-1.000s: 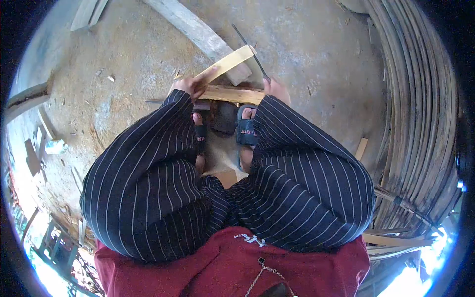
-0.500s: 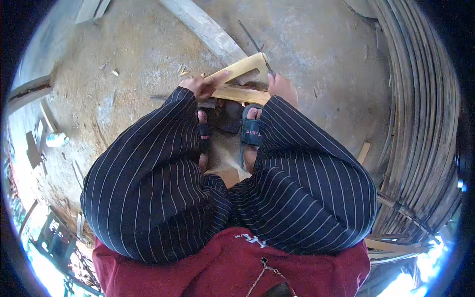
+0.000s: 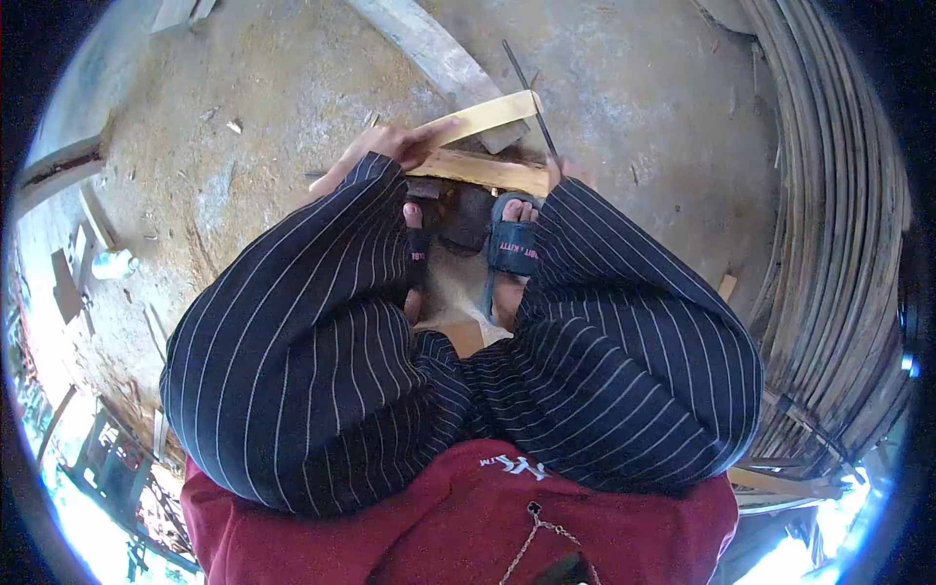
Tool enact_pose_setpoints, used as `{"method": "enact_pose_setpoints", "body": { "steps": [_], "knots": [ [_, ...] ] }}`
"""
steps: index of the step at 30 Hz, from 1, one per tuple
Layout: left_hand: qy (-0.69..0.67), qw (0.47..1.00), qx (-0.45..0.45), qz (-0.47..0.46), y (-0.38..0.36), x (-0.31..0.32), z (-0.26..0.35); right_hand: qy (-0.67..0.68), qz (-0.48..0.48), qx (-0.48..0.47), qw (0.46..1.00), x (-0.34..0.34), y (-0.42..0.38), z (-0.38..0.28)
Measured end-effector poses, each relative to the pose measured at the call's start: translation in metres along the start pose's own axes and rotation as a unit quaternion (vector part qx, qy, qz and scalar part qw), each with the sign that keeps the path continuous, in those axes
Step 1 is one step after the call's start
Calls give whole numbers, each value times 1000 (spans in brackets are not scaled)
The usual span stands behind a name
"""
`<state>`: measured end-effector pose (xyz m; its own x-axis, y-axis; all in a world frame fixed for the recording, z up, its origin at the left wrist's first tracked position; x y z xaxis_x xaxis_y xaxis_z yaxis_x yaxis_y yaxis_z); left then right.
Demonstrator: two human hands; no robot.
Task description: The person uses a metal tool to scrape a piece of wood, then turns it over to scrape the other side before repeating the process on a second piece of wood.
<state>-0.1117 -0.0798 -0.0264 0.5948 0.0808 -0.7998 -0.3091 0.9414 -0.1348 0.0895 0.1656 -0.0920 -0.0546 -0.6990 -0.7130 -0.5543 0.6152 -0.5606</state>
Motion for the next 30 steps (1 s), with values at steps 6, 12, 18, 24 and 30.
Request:
{"method": "enact_pose_setpoints", "body": {
  "steps": [6, 12, 18, 24, 30],
  "knots": [
    [48, 998, -32, 13, -4, 33, -33, -119, 39, 27, 992, -47, -29, -92],
    [6, 996, -42, -73, 0, 38, -12, -9, 76, -94, 993, -10, -19, -32],
    [-7, 996, -79, -27, 2, 12, -10, -87, 63, 5, 994, -32, -29, -77],
    [-56, 998, -41, 13, -16, -16, -31, -33, 56, -49, 997, -14, -29, -34],
    [-25, 999, 36, -3, -5, 4, -41, -50, 64, -49, 995, -30, -36, -67]
  ]
}}
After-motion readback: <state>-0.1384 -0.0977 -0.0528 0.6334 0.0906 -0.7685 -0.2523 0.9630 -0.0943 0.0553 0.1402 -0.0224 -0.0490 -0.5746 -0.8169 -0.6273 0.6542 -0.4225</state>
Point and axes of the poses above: each hand's wrist, its own y-axis towards the middle knuckle, its own x-axis out of the palm, z = x × y, the point moved 8 cm from there along y, towards the middle knuckle, and after that the axes turned 12 degrees about x, right-handed, at the moved point
